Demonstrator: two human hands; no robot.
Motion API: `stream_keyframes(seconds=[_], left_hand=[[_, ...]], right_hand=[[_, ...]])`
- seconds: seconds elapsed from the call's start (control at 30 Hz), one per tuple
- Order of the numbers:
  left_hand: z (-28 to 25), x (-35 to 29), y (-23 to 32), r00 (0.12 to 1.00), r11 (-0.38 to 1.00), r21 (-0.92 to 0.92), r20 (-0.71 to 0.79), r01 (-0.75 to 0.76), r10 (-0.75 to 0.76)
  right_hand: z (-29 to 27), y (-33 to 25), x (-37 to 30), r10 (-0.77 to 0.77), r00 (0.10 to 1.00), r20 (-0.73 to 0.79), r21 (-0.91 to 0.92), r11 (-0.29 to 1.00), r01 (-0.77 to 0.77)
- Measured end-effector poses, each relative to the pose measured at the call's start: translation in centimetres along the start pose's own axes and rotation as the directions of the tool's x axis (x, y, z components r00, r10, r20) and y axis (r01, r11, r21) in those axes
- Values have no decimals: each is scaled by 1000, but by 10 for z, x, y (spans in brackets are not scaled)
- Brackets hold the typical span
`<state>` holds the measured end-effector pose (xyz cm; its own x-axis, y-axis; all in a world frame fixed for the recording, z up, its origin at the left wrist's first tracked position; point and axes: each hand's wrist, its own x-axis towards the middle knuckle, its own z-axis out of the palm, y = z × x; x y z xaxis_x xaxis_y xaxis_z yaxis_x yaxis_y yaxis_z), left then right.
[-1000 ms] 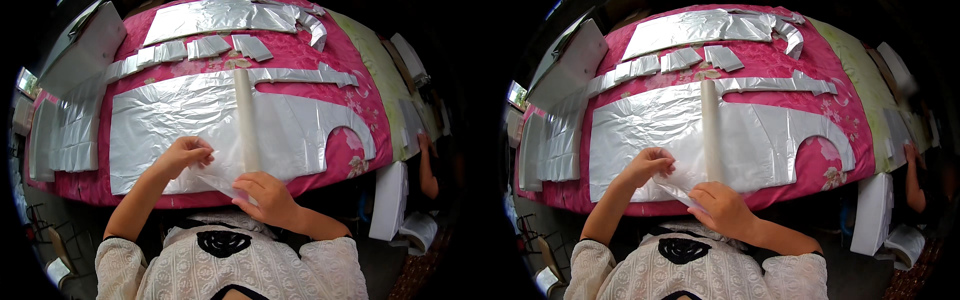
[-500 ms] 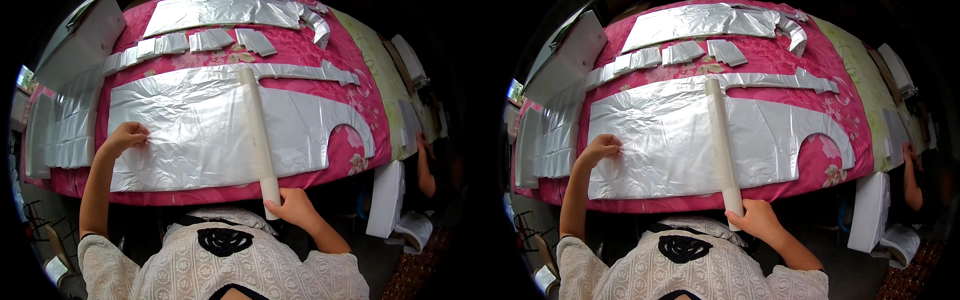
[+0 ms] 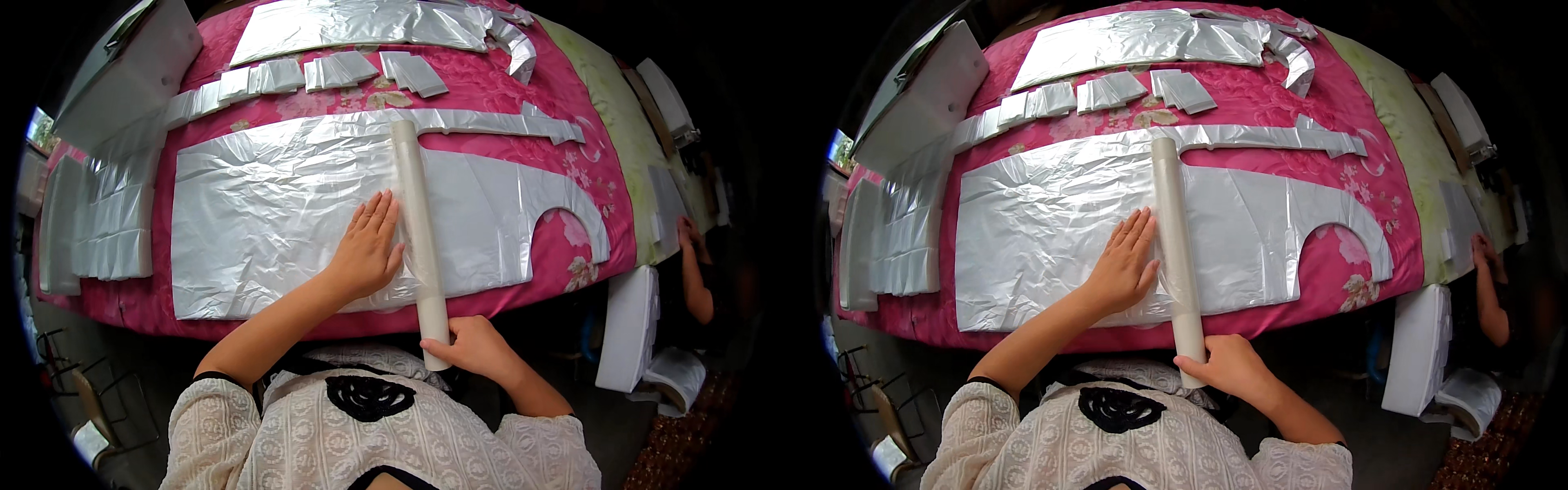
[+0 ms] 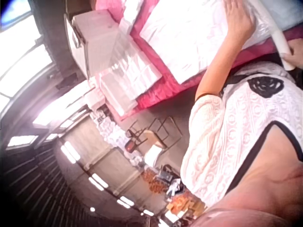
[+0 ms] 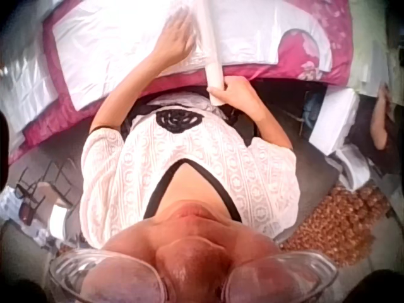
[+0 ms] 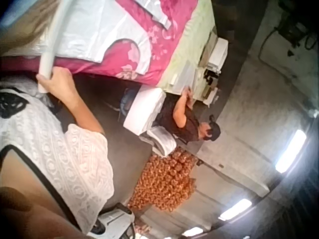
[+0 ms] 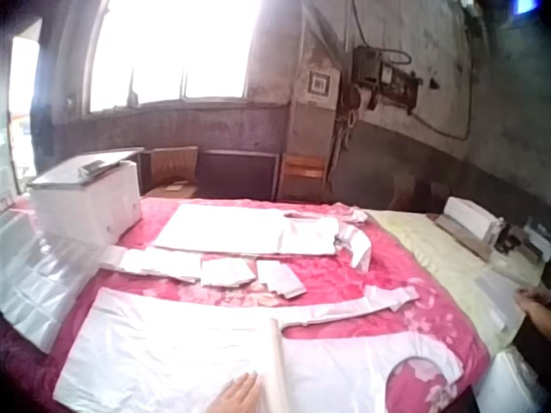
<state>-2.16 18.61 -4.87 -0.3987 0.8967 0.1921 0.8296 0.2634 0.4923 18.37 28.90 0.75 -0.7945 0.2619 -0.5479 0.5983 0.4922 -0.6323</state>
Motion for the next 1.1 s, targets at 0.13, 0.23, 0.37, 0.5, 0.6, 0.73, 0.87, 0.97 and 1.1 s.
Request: stream_keyframes(seconds=[0.13, 0.23, 0.37, 0.5, 0.6, 0.73, 0.87, 0.97, 1.1], left_hand=[[3, 4, 1, 997, 987, 150, 56, -55, 47], [2, 3, 1, 997, 982, 178, 66, -61, 50], [4, 3, 0, 996, 974, 220, 82, -57, 39], [2, 4, 3, 996, 974, 219, 81, -52, 35], [4, 3, 1, 997, 981, 188, 71, -48, 35], [7, 3, 2, 997, 986, 159, 53, -57, 49], [4, 3, 3, 998, 982, 182, 46, -49, 41], [2, 2, 4, 998, 981, 186, 49, -52, 43], [10, -3, -2, 992, 967, 238, -63, -92, 110]], right_hand=[[-30, -17, 28, -59, 997, -42, 2, 998, 59], [-56, -28, 88, -78, 988, -133, 162, 982, 99], [-84, -41, 193, -73, 979, -188, 552, 817, 167], [-105, -41, 252, -10, 973, -231, 972, 36, 231], [-146, -14, 266, 65, 925, -375, 891, -250, 378], [-207, 17, 247, 206, 786, -583, 714, -331, 617], [-191, -61, 217, -200, 653, -731, 675, -65, 735], [-104, -139, 216, -596, 576, -559, 416, 400, 817], [37, -211, 213, -811, 572, -120, -204, 584, 786]])
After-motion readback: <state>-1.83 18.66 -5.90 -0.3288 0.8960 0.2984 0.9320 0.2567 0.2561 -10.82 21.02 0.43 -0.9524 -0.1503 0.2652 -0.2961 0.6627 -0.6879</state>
